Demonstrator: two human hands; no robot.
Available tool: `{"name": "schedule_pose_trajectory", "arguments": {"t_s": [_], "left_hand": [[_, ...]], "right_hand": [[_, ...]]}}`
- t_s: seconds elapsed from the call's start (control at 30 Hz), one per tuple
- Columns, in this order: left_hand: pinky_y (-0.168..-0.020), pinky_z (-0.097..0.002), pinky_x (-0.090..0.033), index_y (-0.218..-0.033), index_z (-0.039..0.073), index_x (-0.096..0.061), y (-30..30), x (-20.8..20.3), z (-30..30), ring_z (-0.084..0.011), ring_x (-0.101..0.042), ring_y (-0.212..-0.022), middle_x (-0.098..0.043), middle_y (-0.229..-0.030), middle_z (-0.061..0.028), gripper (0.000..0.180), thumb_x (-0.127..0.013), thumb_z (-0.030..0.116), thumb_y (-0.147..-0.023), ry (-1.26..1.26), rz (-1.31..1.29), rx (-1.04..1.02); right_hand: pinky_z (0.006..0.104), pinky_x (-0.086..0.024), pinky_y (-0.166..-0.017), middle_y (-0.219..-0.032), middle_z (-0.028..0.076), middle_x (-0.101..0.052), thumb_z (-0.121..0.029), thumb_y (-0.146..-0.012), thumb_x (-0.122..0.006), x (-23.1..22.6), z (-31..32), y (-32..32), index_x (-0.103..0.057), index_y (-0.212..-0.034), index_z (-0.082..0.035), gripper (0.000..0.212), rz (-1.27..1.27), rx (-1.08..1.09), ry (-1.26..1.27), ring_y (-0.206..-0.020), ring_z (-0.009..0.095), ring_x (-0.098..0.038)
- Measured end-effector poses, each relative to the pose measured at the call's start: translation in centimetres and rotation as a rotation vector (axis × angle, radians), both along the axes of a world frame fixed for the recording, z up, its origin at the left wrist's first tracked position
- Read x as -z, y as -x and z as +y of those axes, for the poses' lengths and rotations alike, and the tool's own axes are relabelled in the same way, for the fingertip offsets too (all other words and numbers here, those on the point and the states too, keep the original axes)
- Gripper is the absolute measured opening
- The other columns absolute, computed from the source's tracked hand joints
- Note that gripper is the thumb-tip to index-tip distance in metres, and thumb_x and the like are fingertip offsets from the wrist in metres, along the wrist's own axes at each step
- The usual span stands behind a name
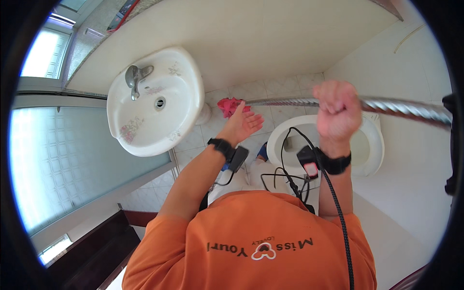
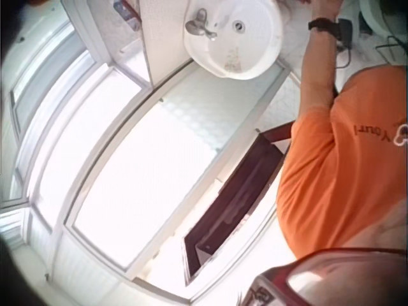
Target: The person mops the bathroom floor using a red mop and a bucket of water. They repeatedly mop around the toilet and sink, then empty the bucket into the toilet and refill it from the tap.
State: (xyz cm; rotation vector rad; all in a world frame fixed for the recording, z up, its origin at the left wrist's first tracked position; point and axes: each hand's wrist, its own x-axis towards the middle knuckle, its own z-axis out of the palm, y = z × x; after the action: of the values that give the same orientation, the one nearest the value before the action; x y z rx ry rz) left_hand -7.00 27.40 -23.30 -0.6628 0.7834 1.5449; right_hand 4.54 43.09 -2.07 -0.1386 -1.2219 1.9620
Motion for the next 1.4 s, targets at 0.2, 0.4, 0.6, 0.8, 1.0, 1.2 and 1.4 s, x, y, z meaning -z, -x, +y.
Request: {"name": "schedule_pose_trajectory", "arguments": {"t_s": [0.2, 0.4, 0.6, 0.8, 1.0, 1.2, 1.4], "left_hand": [[-0.075, -0.0382, -0.048, -0.093, 0.003, -0.049, -2.0, 4.4, 9.6, -0.0235, -0.058, -0.076, -0.058, -0.079, -0.0109, 0.023, -0.054, 0.025, -0.089, 0.097, -0.179, -0.337], [-0.057, -0.0277, -0.045, -0.065, 0.008, -0.047, -2.6, 7.1, 13.3, -0.0147, -0.051, -0.056, -0.050, -0.058, -0.0013, 0.018, -0.052, 0.004, -0.082, 0.077, -0.184, -0.299], [-0.057, -0.0262, -0.044, -0.071, 0.007, -0.048, -0.8, 9.1, 14.6, -0.0158, -0.050, -0.058, -0.050, -0.062, -0.0030, 0.010, -0.054, 0.002, -0.077, 0.169, -0.139, -0.305], [-0.057, -0.0337, -0.042, -0.064, 0.007, -0.047, 4.3, 12.7, 12.4, -0.0196, -0.049, -0.060, -0.049, -0.062, -0.0061, 0.016, -0.049, 0.011, -0.080, 0.288, 0.811, 0.152], [-0.058, -0.0338, -0.043, -0.067, 0.005, -0.048, 8.9, 15.7, 12.1, -0.0214, -0.050, -0.060, -0.051, -0.064, -0.0077, 0.012, -0.049, 0.009, -0.079, 0.512, 0.186, -0.186], [-0.058, -0.0344, -0.040, -0.071, 0.004, -0.050, 7.4, 17.3, 14.6, -0.0208, -0.050, -0.059, -0.054, -0.065, -0.0078, 0.011, -0.048, 0.010, -0.080, 0.633, 0.226, -0.271], [-0.058, -0.0329, -0.040, -0.069, 0.005, -0.051, 5.9, 20.1, 15.4, -0.0199, -0.052, -0.063, -0.055, -0.067, -0.0068, 0.011, -0.049, 0.011, -0.078, 0.609, 0.078, -0.176]], "right_hand": [[0.0298, -0.024, -0.055, -0.053, -0.004, -0.034, -0.033, -0.085, -0.054, -1.7, 3.4, -4.8, -0.035, -0.058, -0.014, 0.038, 0.031, -0.098, -0.106, -0.050, 0.012, -0.029], [0.0316, -0.025, -0.060, -0.055, -0.004, -0.035, -0.034, -0.087, -0.050, -1.9, 7.2, -9.5, -0.034, -0.059, -0.017, 0.037, -0.104, 0.281, -0.147, -0.053, 0.011, -0.032], [0.0314, -0.026, -0.066, -0.055, -0.002, -0.032, -0.022, -0.088, -0.049, -3.6, 11.6, -14.2, -0.029, -0.057, -0.017, 0.037, -0.065, 0.455, 0.184, -0.054, 0.011, -0.030], [0.0308, -0.031, -0.066, -0.052, -0.001, -0.028, -0.010, -0.081, -0.050, -6.1, 13.9, -15.4, -0.026, -0.057, -0.015, 0.034, 0.223, 0.729, 0.245, -0.046, 0.012, -0.025], [0.0297, -0.031, -0.063, -0.054, -0.001, -0.028, -0.014, -0.087, -0.051, -5.5, 16.2, -18.4, -0.025, -0.059, -0.015, 0.038, 0.033, 0.801, 0.271, -0.048, 0.011, -0.026], [0.0267, -0.027, -0.057, -0.057, -0.001, -0.022, -0.017, -0.094, -0.048, -1.4, 20.5, -20.9, -0.024, -0.061, -0.013, 0.041, -0.157, 0.739, 0.382, -0.053, 0.011, -0.023], [0.0273, -0.024, -0.053, -0.056, -0.001, -0.023, -0.014, -0.095, -0.043, -2.1, 22.7, -21.5, -0.025, -0.060, -0.014, 0.039, -0.088, 0.464, 0.281, -0.050, 0.011, -0.021]]}}
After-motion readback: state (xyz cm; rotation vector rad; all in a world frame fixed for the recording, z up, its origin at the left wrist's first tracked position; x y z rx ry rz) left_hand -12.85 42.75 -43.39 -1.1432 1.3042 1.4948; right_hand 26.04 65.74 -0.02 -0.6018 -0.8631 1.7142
